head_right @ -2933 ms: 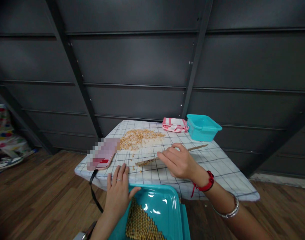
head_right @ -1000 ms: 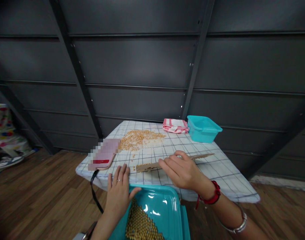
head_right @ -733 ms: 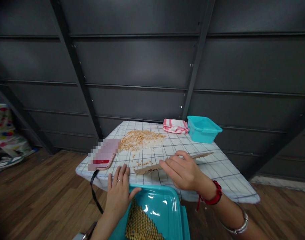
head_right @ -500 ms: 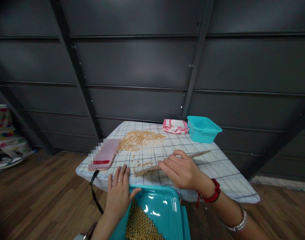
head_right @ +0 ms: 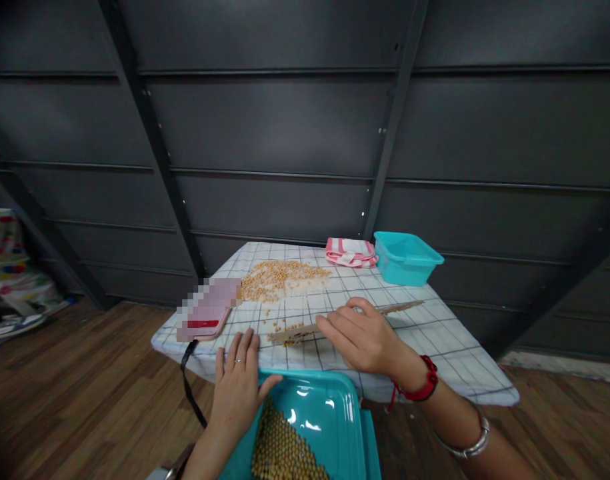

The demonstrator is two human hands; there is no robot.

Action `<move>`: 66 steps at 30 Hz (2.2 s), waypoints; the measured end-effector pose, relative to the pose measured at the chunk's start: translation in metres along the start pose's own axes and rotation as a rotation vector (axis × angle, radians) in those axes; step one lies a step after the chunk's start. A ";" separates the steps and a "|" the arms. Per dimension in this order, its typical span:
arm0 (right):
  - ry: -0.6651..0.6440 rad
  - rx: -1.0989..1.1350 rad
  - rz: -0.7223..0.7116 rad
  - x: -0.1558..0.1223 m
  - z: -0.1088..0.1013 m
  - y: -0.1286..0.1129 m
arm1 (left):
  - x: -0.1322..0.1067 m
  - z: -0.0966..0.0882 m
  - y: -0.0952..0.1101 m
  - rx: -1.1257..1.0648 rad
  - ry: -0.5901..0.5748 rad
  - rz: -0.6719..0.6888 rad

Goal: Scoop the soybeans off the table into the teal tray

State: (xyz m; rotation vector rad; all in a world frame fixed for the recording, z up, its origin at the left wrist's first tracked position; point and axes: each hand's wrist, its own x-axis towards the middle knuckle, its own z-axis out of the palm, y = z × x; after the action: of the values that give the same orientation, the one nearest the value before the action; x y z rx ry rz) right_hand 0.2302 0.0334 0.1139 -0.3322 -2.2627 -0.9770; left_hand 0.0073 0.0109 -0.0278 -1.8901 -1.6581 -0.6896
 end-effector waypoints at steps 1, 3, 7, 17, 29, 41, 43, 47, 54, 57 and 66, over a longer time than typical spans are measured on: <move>0.002 0.010 0.002 0.000 -0.001 -0.001 | 0.000 0.000 0.000 -0.003 -0.003 -0.002; -0.004 0.035 0.000 0.001 -0.002 -0.002 | 0.000 0.000 0.000 -0.006 -0.009 -0.008; -0.015 0.020 -0.004 0.000 0.003 -0.001 | 0.000 -0.001 0.000 0.003 -0.006 -0.011; 0.003 0.055 0.010 -0.002 -0.001 0.003 | 0.001 -0.001 0.000 0.051 0.045 0.025; -0.004 0.035 0.007 -0.005 0.001 0.007 | 0.001 0.000 -0.001 0.038 0.037 0.019; -0.040 0.060 -0.001 -0.008 -0.004 0.002 | 0.000 0.001 -0.001 0.026 0.019 0.014; -0.048 0.069 0.000 -0.008 -0.008 -0.001 | -0.001 0.002 -0.001 0.019 0.012 0.008; -0.041 0.021 0.013 -0.009 -0.011 -0.001 | -0.002 0.003 -0.001 -0.001 0.006 0.000; -0.022 0.052 0.045 -0.006 -0.015 0.004 | -0.001 0.002 -0.001 -0.019 -0.016 -0.008; -0.019 0.089 0.017 -0.004 -0.017 0.005 | -0.001 0.001 -0.001 -0.001 0.000 -0.006; -0.019 0.127 -0.004 -0.002 -0.019 0.006 | 0.000 0.000 -0.001 0.006 0.007 0.010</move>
State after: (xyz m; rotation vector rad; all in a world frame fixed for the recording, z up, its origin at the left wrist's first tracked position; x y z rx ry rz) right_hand 0.2435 0.0240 0.1256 -0.2830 -2.3302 -0.8303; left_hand 0.0059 0.0105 -0.0278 -1.8880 -1.6437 -0.6861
